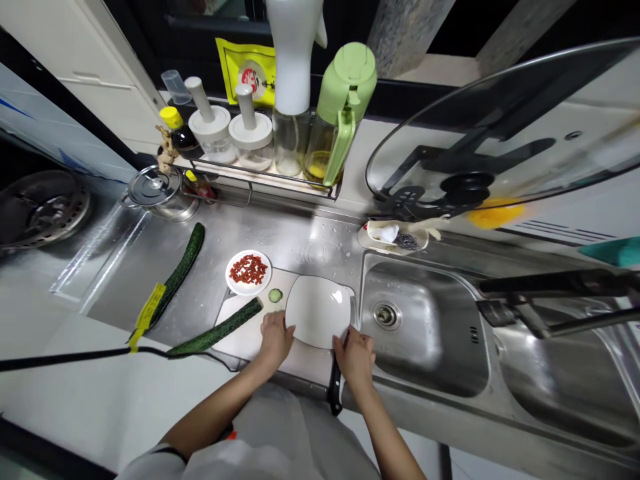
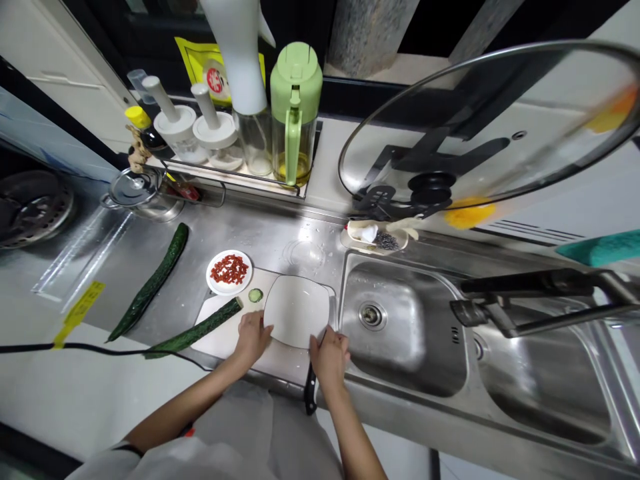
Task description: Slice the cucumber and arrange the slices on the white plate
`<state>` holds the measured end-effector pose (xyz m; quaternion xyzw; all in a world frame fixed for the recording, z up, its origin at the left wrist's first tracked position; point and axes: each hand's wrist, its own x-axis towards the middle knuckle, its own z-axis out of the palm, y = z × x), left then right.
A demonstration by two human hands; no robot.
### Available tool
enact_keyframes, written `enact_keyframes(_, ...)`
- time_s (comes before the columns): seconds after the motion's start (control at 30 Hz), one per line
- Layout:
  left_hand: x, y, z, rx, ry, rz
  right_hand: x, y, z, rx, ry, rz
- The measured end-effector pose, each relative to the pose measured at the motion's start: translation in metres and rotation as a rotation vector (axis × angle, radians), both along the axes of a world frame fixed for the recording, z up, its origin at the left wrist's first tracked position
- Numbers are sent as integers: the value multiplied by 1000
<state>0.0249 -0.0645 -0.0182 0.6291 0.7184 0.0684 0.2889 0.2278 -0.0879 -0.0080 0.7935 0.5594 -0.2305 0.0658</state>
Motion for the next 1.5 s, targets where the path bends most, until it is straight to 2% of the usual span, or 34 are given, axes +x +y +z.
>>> enact_keyframes(0.27,1,-6,-3,-15,38,9,-6,0,8,12,-56,39)
enact_keyframes(0.43,-4,-3,-1,6,80,-65,-8,1,9,22,-96,48)
enact_keyframes(0.53,-13,5,5,79,93,-114,-8,0,8,18,-99,48)
enact_keyframes(0.7,-29,29,18,222,227,-77,-7,-2,6,27,-101,59)
enact_keyframes(0.93,-28,54,18,157,378,-63,-6,-6,5,54,-111,78)
enact_keyframes(1.33,-30,59,16,162,290,22,-6,-8,2,83,-110,61)
enact_keyframes(1.5,-31,58,19,193,148,73,-2,-10,3,126,-121,16)
